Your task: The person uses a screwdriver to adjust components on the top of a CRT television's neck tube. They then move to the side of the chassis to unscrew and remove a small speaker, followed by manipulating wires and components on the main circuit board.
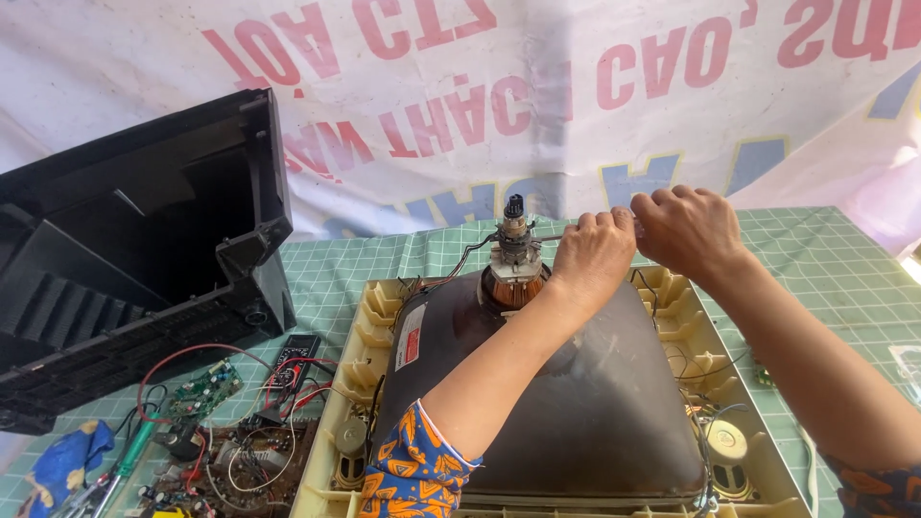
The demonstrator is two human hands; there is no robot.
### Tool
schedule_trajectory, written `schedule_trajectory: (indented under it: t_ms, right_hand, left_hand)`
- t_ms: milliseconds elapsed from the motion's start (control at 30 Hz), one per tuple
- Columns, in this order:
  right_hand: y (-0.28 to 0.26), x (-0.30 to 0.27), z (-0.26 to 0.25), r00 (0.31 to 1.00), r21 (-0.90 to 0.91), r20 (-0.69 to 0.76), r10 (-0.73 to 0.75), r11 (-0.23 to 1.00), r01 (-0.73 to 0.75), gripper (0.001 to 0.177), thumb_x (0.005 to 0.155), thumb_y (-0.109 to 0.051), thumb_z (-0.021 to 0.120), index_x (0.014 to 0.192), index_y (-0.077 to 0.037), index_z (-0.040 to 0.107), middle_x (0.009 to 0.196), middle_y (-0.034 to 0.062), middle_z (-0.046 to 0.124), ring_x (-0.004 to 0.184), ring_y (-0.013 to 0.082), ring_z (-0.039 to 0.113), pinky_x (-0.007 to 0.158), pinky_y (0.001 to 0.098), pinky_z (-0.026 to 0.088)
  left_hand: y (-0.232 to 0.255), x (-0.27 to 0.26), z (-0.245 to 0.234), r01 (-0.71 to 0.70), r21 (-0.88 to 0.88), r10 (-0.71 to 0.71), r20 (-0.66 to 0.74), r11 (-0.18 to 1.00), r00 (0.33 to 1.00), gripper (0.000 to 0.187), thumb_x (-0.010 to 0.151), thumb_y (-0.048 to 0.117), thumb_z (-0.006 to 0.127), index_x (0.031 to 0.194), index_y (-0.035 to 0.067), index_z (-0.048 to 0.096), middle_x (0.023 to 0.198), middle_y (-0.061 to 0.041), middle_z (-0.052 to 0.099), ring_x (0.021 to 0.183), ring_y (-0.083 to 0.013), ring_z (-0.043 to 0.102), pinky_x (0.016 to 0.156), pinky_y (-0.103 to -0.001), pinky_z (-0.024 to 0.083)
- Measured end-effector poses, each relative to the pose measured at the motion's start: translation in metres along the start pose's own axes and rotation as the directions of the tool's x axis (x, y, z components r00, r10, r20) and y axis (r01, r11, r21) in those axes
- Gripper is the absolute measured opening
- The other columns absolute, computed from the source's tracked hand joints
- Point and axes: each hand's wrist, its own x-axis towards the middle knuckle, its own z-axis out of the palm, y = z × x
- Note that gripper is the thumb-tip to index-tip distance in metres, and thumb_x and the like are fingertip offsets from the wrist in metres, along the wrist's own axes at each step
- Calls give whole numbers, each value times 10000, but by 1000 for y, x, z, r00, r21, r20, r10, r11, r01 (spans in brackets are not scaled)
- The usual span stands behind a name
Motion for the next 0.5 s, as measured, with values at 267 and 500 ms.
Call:
schedule_trajectory:
  t_ms: [267,500]
  right_hand:
    - [-1,24,-69,880,252,471,-60,965,-69,171,911,-329,717,1026,-203,702,846,12,777,831,192,795,719,309,628]
    - [1,29,-50,764,246,645,-6,949,-200,264,968,-291,572,797,-185,741,695,-6,758,543,169,660,576,283,549]
  left_hand:
    - [-5,-10,7,-37,-39,38,22,999,999,260,842,74,603,1083,-23,623,734,-107,628,698,-279,699,589,-411,584]
    - [-10,2,-31,-20,-46,28,183,999,983,256,844,82,731,1061,-12,633,770,-158,728,668,-207,707,556,-316,598]
